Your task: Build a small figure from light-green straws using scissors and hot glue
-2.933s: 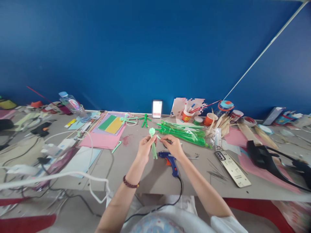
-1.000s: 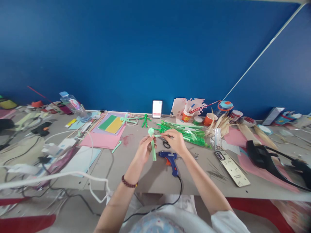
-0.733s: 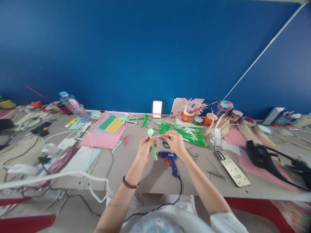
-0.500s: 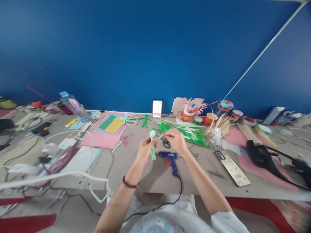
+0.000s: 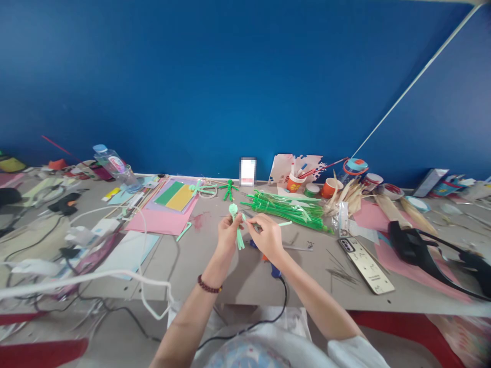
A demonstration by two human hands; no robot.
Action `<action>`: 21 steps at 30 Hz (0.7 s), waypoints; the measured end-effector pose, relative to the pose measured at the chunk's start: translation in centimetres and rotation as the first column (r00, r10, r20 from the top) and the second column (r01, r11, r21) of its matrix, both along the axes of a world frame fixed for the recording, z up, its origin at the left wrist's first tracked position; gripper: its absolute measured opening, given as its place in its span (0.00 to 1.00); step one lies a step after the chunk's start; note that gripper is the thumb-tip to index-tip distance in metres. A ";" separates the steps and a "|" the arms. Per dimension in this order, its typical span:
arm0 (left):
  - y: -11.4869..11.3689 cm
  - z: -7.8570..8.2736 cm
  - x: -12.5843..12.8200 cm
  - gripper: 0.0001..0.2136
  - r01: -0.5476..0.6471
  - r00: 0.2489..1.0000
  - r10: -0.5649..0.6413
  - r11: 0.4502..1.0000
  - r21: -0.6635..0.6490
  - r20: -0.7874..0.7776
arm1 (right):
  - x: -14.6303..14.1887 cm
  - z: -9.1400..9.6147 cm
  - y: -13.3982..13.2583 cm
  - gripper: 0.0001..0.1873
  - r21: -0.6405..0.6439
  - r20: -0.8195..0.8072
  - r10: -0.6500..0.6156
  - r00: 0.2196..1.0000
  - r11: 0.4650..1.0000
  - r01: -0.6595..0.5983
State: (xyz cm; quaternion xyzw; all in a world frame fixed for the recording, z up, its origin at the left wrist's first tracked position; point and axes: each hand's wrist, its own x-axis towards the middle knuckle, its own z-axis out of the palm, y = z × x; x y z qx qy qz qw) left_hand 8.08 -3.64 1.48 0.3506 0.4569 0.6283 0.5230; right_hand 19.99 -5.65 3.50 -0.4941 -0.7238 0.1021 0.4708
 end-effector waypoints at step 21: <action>-0.1 0.1 0.0 0.08 -0.097 0.954 0.119 0.991 0.093 -0.276 | 2.5 4.2 3.0 0.07 0.055 0.251 0.149 0.957 0.984 -0.167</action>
